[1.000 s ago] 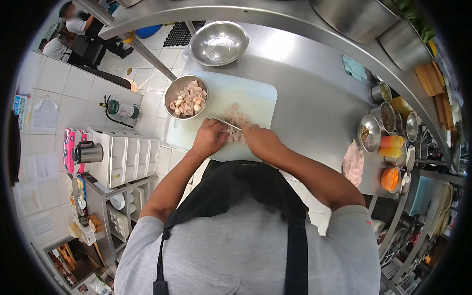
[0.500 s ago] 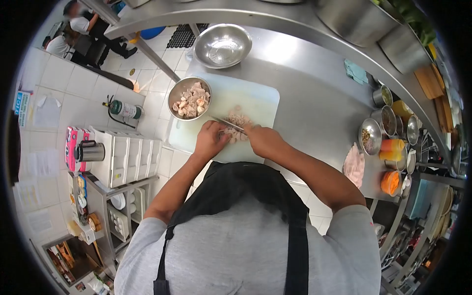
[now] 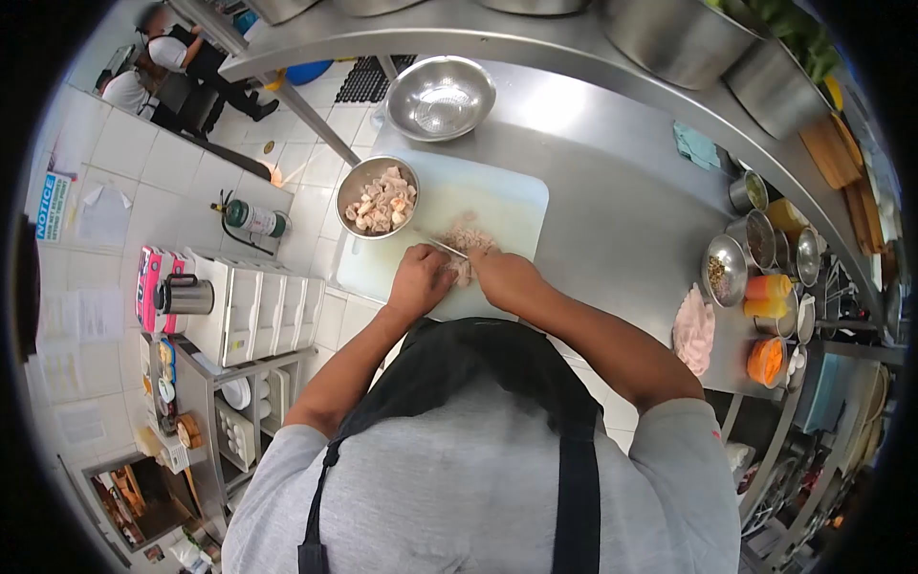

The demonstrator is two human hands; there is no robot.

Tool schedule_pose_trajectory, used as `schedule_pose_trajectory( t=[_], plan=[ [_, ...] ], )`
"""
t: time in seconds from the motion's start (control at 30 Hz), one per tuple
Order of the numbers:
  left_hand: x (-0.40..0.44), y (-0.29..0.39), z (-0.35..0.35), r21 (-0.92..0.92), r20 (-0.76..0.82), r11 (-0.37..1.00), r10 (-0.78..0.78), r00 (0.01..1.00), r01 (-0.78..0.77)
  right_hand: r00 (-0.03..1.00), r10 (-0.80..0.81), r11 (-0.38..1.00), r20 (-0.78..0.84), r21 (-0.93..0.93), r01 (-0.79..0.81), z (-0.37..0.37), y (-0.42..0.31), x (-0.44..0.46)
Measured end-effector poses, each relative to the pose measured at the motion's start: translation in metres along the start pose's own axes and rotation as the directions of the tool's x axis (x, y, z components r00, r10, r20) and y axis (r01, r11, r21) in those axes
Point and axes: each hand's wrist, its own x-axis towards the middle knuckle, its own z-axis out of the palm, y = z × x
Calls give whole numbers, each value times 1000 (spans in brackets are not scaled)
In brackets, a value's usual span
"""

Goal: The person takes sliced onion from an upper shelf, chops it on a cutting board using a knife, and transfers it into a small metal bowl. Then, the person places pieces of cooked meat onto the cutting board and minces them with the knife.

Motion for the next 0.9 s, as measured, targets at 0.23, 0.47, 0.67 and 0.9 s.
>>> schedule_pose_trajectory(
  t=[0.23, 0.47, 0.67, 0.9],
  plan=[
    [-7, 6, -1, 56, -16, 998, -31, 999, 32, 998, -54, 997, -23, -55, 53, -40, -7, -30],
    [-9, 1, 3, 45, -28, 999, -20, 999, 21, 1000, -13, 1000, 1, -13, 13, -7, 3, -26],
    [-7, 3, -1, 41, -72, 995, -88, 993, 91, 999, -17, 999, 40, -32, 18, -13, -1, -6],
    [-10, 7, 2, 87, -52, 994, -55, 997, 60, 993, 61, 998, 98, -16, -60, -28, -10, -33]
  ],
)
